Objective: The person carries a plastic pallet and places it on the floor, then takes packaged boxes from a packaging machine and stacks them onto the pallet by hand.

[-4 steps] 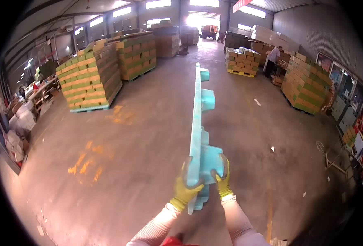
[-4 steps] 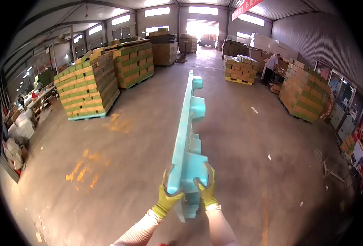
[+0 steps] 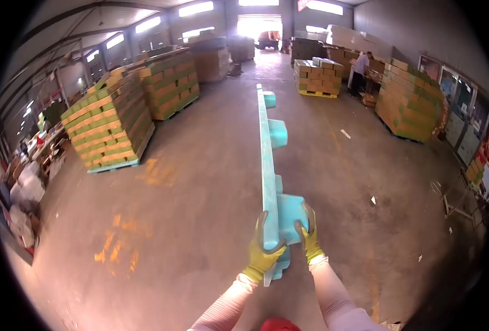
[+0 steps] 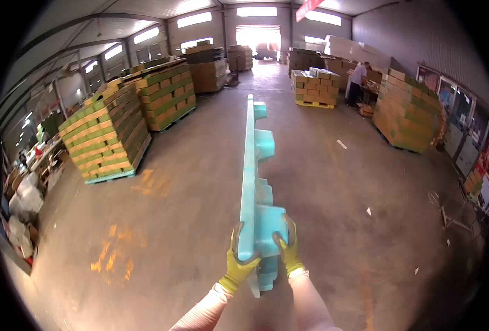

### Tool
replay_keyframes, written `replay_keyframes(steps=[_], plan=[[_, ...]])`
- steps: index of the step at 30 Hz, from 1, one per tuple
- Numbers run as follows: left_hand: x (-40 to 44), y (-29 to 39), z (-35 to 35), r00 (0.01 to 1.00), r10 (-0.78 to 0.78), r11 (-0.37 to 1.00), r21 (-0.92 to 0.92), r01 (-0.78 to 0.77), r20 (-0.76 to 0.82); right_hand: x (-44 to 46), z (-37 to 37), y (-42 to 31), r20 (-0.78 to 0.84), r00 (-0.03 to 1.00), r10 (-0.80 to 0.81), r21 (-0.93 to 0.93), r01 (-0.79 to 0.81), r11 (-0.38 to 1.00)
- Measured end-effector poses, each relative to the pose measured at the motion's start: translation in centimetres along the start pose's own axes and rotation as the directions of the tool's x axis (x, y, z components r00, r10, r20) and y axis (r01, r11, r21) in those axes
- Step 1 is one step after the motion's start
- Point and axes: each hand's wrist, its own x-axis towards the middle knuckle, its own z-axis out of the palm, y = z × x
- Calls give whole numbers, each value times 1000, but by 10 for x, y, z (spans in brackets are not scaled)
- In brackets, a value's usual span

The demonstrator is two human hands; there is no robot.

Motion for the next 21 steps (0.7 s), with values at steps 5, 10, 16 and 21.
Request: replay_keyframes(steps=[5, 10, 16, 21], plan=[[192, -100, 76, 1000, 9, 991, -133, -10, -7, 197, 16, 114, -21, 997, -74, -29, 73, 997], [369, -210, 108, 999, 35, 986, -162, -36, -7, 379, 70, 212, -48, 996, -70, -1, 70, 998], [598, -364, 152, 999, 52, 984, -168, -50, 5, 600, 135, 360, -59, 994, -96, 51, 99, 994], [774, -464, 190, 1000, 1, 954, -300, 3, 14, 773, 181, 457, -70, 995, -65, -39, 63, 997]])
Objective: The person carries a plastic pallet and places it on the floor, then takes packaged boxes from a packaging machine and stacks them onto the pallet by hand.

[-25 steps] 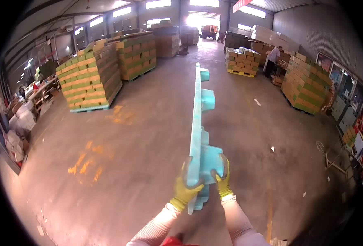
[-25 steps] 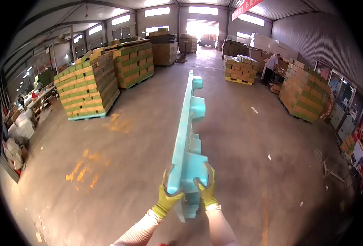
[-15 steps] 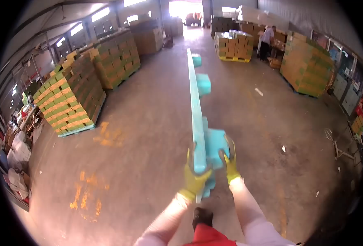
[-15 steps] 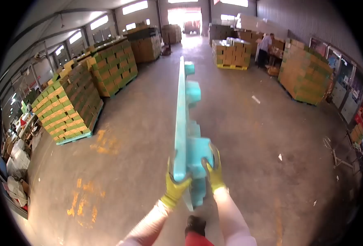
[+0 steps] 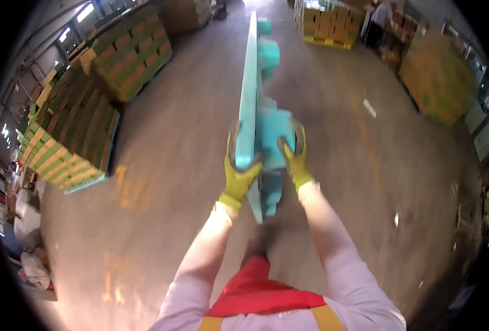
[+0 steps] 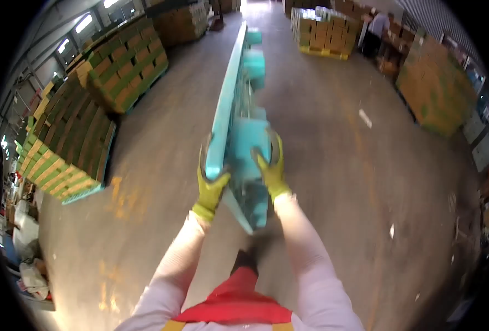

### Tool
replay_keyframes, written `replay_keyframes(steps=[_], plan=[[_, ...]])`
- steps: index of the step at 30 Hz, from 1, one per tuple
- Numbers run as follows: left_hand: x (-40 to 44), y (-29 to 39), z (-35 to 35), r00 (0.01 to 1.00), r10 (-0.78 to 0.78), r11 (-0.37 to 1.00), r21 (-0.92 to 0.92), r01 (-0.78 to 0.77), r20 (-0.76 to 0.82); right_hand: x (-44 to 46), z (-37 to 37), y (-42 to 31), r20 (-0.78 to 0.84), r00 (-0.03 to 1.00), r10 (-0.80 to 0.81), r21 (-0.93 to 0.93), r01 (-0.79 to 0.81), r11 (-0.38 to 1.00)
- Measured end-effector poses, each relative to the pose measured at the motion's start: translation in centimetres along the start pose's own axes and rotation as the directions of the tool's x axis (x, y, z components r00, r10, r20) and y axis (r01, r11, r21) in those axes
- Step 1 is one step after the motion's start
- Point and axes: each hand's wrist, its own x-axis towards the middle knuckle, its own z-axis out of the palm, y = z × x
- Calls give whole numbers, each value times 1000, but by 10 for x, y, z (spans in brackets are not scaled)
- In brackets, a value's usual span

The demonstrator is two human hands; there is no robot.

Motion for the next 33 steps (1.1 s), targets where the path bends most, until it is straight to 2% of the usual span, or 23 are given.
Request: replay_keyframes(steps=[2, 4, 6, 8, 9, 13, 14, 16, 19, 22, 23, 24, 26, 28, 30, 31, 32, 33], plan=[[79, -58, 5, 995, 97, 995, 41, -96, -21, 76, 27, 55, -15, 998, -54, -24, 53, 998], [150, -103, 15, 997, 74, 995, 64, -72, -27, 141, 45, 105, 2, 997, 75, 111, -75, 991], [220, -150, 30, 999, 8, 999, 44, -6, -34, 211, 61, 155, 6, 994, 112, 134, -112, 985], [292, -195, 40, 998, 37, 995, 99, -33, -43, 277, 80, 209, -4, 999, 38, 0, -38, 999], [314, -195, 40, 997, 55, 992, 117, -49, -50, 299, 85, 208, -7, 1000, -4, -76, 3, 997], [469, -317, 51, 998, 42, 992, 122, -37, -37, 447, 131, 308, -22, 1000, -1, -14, 1, 1000], [505, -333, 54, 999, -25, 999, 40, 26, -25, 476, 139, 333, -15, 1000, -10, -16, 9, 1000], [571, -384, 58, 998, 60, 992, 116, -56, -35, 543, 162, 385, -19, 998, -65, -24, 64, 998], [681, -462, 54, 998, 63, 982, 180, -62, -4, 648, 204, 459, -32, 994, -106, -92, 103, 990], [792, -528, 54, 999, -13, 1000, 27, 14, -44, 758, 242, 515, -10, 995, -104, -108, 102, 989], [830, -549, 53, 997, -71, 994, -83, 68, -35, 793, 258, 539, -9, 995, -103, -113, 101, 988], [868, -572, 53, 998, -43, 998, -58, 40, -46, 825, 274, 566, -9, 995, -98, -120, 96, 988], [942, -619, 56, 996, -62, 985, -167, 52, -59, 893, 302, 615, -9, 997, -82, -84, 81, 993], [1003, -674, 54, 993, -83, 994, -79, 77, -79, 960, 326, 664, -11, 998, -61, -53, 60, 997], [1084, -719, 70, 994, 0, 1000, -9, -1, -109, 1032, 342, 714, -5, 996, -84, -63, 84, 994], [1117, -738, 80, 995, -62, 974, -223, 42, -84, 1063, 346, 738, 13, 997, -77, -61, 77, 995], [1137, -786, 87, 983, -155, 940, -321, 114, -103, 1095, 354, 762, 21, 997, -70, -48, 71, 996], [1173, -808, 95, 989, -105, 966, -247, 77, -104, 1130, 361, 797, 12, 995, -97, -23, 97, 995]])
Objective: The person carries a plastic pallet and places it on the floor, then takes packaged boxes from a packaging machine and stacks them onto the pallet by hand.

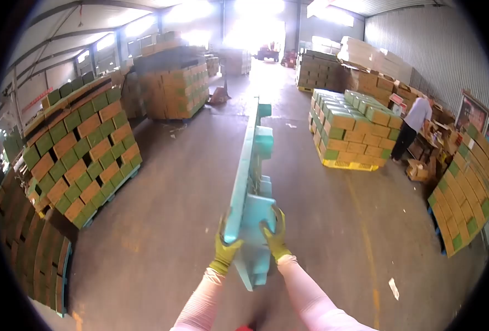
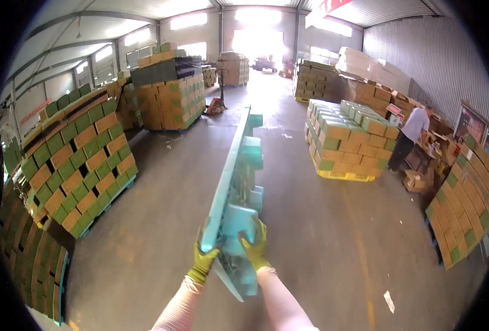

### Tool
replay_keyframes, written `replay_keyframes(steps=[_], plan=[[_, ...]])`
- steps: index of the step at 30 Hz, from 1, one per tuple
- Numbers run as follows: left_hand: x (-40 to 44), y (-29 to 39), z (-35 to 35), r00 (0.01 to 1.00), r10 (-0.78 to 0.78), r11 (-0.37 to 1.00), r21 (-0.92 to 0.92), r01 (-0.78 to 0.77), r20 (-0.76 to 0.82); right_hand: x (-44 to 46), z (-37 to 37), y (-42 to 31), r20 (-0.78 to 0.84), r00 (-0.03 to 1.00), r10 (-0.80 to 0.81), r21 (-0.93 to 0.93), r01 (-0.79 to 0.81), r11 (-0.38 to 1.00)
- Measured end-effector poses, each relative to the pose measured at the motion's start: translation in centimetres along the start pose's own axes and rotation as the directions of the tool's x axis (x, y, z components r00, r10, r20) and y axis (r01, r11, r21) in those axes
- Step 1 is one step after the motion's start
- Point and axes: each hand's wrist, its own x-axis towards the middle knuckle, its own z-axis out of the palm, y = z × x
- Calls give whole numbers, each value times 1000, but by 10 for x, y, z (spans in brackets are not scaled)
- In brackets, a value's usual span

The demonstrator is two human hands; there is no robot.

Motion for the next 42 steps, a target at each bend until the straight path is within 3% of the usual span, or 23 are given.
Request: replay_keyframes(steps=[4, 7, 9, 11, 12, 15, 16, 19, 27, 31, 32, 38, 41, 42], plan=[[145, -63, 40, 992, 123, 979, 162, -127, 35, 126, 15, 104, 17, 999, 33, -7, -33, 999], [249, -126, 63, 998, 59, 991, 121, -57, -19, 222, 32, 188, 24, 1000, -5, -60, 6, 998], [317, -164, 74, 998, 62, 979, 193, -65, 20, 280, 41, 234, 55, 996, 72, -6, -72, 997], [402, -204, 94, 997, 71, 964, 257, -72, 13, 357, 52, 298, 62, 998, 19, 1, -19, 1000], [442, -222, 107, 996, 74, 989, 121, -80, 54, 390, 59, 331, 63, 997, 54, 60, -58, 997], [574, -297, 137, 996, 85, 984, 158, -87, 16, 514, 76, 424, 73, 992, 105, 163, -116, 980], [617, -320, 144, 996, 85, 992, 90, -87, 18, 553, 84, 451, 85, 989, 123, 170, -136, 976], [712, -373, 145, 982, 188, 919, 349, -181, 14, 631, 113, 512, 110, 982, 154, 195, -173, 966], [1004, -541, 171, 984, 171, 936, 321, -148, -44, 884, 188, 732, 124, 984, 125, 107, -139, 985], [1156, -613, 194, 977, 214, 856, 484, -181, -14, 1022, 221, 851, 127, 988, 89, 64, -98, 993], [1188, -622, 201, 999, -2, 900, 435, 21, -44, 1054, 226, 872, 128, 987, 94, 86, -105, 991], [1423, -773, 259, 971, 236, 844, 503, -187, -34, 1267, 254, 1047, 163, 983, 82, 121, -102, 987], [1534, -820, 302, 996, 85, 808, 588, -48, -36, 1374, 257, 1144, 178, 978, 107, 176, -138, 975], [1566, -838, 314, 996, -68, 892, 443, 88, -60, 1401, 257, 1170, 180, 976, 122, 156, -150, 976]])
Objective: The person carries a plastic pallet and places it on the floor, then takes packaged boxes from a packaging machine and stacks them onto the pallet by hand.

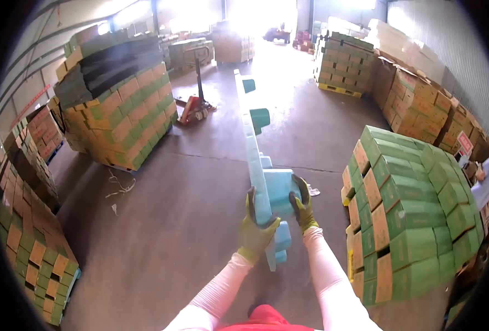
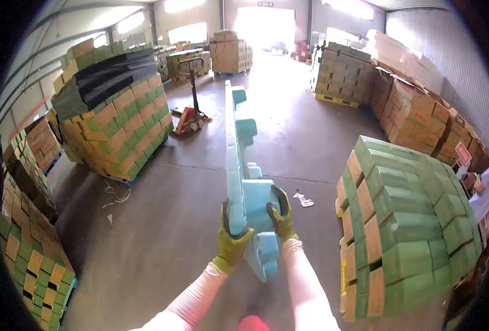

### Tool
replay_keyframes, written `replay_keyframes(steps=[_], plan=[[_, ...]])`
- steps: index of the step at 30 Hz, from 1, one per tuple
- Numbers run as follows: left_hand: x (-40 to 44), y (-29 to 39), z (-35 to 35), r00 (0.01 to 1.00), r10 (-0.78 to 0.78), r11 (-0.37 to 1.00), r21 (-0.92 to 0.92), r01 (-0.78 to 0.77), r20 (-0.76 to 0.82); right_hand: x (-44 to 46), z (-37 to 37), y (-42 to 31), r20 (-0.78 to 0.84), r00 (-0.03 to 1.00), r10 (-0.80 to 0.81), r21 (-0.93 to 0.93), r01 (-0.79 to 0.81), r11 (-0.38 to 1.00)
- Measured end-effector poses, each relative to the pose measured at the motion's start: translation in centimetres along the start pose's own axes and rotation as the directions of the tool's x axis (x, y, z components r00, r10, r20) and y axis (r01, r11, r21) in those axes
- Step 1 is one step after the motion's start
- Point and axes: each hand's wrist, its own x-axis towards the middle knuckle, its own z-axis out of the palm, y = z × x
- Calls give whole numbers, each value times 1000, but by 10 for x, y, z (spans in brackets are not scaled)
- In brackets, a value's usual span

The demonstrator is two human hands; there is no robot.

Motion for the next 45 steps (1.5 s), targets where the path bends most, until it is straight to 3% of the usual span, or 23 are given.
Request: replay_keyframes(steps=[3, 9, 12, 16, 17, 18, 20, 24, 25, 26, 27, 29, 32, 33, 34, 37, 38, 40, 41, 43, 45], plan=[[102, -38, 50, 998, 59, 993, 101, -57, -21, 108, -14, 72, 28, 998, 51, 64, -53, 997], [324, -112, 142, 983, 100, 995, 28, -97, -153, 324, -25, 212, 102, 992, 72, 107, -83, 991], [419, -164, 183, 950, 230, 964, 184, -193, -211, 406, -24, 279, 82, 995, 57, 156, -70, 985], [554, -194, 233, 980, 56, 998, 50, -48, -189, 539, -35, 356, 141, 978, 152, 127, -170, 977], [595, -191, 246, 969, 103, 992, 95, -83, -223, 581, -42, 366, 147, 979, 138, 132, -158, 979], [620, -212, 263, 959, 152, 982, 148, -119, -240, 605, -42, 394, 126, 975, 182, 260, -210, 942], [682, -241, 289, 933, 248, 957, 213, -194, -263, 653, -45, 452, 117, 988, 103, 254, -130, 959], [822, -300, 338, 934, 186, 980, 132, -152, -304, 796, -43, 511, 182, 977, 113, 272, -160, 949], [845, -330, 362, 952, 106, 993, 78, -87, -286, 823, -47, 550, 175, 974, 144, 222, -182, 958], [886, -304, 362, 938, 60, 994, -69, -89, -342, 856, -46, 552, 199, 976, 89, 174, -125, 977], [932, -316, 368, 919, 151, 988, 90, -127, -365, 898, -37, 577, 216, 976, 2, 160, -38, 986], [987, -361, 390, 896, 273, 915, 381, -131, -350, 952, -35, 630, 208, 978, 27, 176, -65, 982], [1079, -426, 443, 900, 242, 929, 355, -107, -362, 1041, -40, 726, 224, 973, 59, 231, -112, 966], [1113, -431, 439, 895, 242, 925, 367, -97, -375, 1073, -26, 733, 238, 970, 43, 225, -98, 969], [1139, -439, 444, 892, 202, 964, 243, -108, -405, 1099, -18, 750, 250, 968, 27, 223, -85, 971], [1246, -471, 453, 886, 184, 954, 293, -58, -425, 1201, 10, 811, 289, 957, -5, 222, -62, 973], [1281, -482, 457, 877, 135, 983, 172, -61, -461, 1237, 19, 823, 313, 949, 25, 230, -102, 968], [1319, -513, 479, 882, 189, 942, 333, -39, -432, 1285, 17, 860, 365, 928, 77, 232, -171, 958], [1370, -517, 469, 868, 267, 905, 420, -76, -418, 1323, 34, 876, 359, 933, -13, 321, -110, 941], [1438, -545, 472, 846, 214, 939, 343, -39, -488, 1392, 58, 912, 436, 897, -74, 213, -23, 977], [1514, -545, 463, 827, 216, 937, 349, -25, -519, 1471, 89, 914, 460, 888, -11, 210, -97, 973]])
